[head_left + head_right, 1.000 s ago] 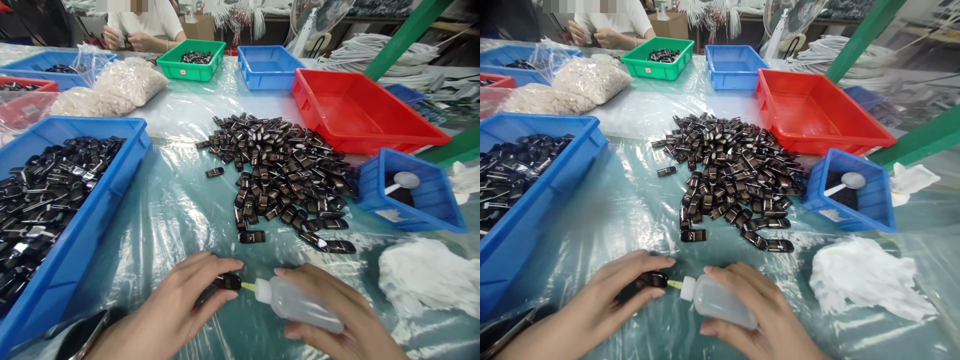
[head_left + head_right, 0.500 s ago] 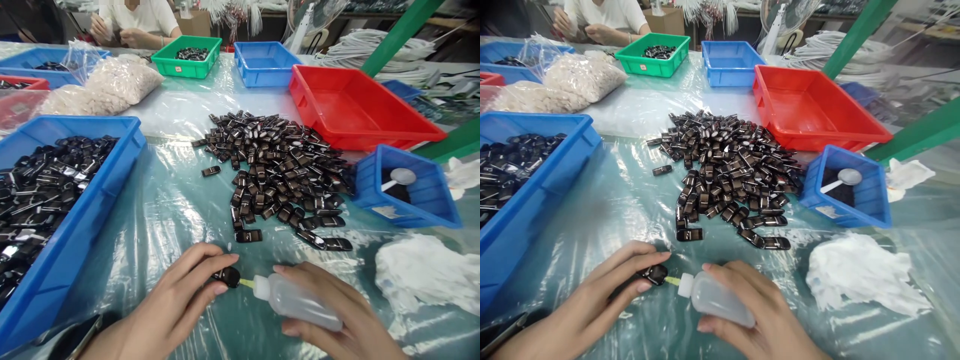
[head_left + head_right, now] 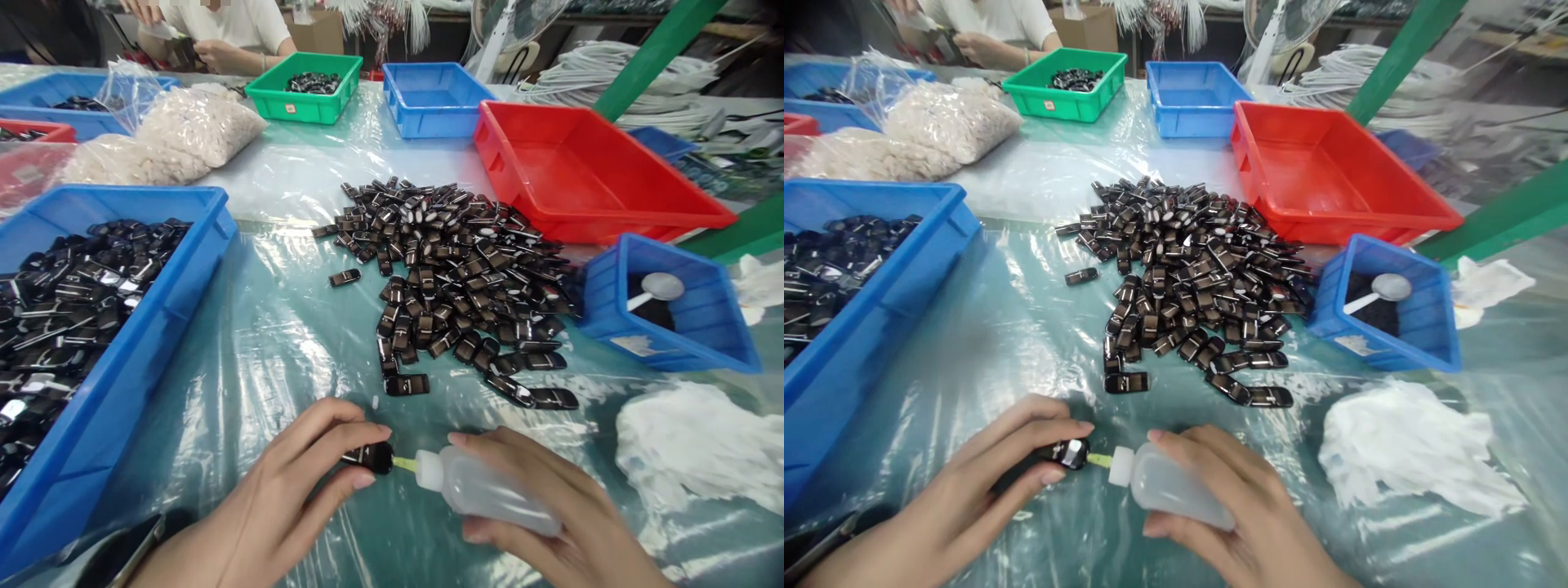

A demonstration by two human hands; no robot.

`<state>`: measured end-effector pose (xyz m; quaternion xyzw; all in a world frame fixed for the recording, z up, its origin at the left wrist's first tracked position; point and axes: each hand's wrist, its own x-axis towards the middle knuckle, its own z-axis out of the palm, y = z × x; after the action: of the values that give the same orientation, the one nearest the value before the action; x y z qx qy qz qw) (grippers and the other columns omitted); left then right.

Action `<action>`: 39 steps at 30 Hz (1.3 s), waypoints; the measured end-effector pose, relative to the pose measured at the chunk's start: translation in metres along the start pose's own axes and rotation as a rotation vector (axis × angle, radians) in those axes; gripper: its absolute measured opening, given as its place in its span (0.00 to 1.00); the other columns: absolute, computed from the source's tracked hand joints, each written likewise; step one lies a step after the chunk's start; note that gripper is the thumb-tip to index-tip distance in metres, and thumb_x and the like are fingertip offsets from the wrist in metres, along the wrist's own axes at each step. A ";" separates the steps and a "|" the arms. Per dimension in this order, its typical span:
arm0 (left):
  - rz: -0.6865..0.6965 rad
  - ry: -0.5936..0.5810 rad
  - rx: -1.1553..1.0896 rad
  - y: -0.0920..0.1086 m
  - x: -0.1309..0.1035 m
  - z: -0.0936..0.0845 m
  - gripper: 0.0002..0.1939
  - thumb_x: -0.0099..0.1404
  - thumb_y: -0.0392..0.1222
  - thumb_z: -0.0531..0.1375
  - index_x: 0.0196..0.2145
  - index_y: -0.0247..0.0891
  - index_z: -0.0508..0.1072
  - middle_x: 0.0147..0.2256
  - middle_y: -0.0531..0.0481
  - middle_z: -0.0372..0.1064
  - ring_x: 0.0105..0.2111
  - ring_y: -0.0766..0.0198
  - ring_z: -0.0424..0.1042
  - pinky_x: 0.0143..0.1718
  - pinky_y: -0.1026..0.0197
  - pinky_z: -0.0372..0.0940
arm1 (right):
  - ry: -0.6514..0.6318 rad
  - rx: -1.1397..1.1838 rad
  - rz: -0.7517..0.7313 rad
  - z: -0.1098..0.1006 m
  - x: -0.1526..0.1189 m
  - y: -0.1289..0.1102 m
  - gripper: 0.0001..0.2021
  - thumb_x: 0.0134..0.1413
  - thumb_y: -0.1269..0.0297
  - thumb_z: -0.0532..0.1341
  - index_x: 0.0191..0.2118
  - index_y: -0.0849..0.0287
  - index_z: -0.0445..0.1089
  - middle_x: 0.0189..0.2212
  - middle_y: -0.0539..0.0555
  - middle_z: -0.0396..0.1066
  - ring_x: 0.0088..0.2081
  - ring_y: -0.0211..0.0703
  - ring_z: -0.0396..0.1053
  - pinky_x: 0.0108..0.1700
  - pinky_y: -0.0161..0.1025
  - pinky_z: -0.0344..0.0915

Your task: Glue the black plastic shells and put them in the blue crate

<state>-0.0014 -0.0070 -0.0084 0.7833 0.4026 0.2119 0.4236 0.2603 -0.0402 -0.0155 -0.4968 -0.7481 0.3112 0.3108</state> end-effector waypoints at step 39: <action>-0.176 0.225 -0.249 -0.001 0.012 -0.006 0.20 0.75 0.48 0.41 0.27 0.40 0.60 0.26 0.55 0.55 0.28 0.63 0.59 0.30 0.61 0.54 | 0.124 -0.561 -0.313 0.052 0.035 -0.025 0.17 0.60 0.81 0.51 0.49 0.61 0.70 0.43 0.61 0.73 0.41 0.50 0.73 0.39 0.47 0.72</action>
<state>0.0011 0.0058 -0.0057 0.6581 0.4851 0.3083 0.4863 0.1956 -0.0236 -0.0224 -0.4600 -0.8517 0.0104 0.2506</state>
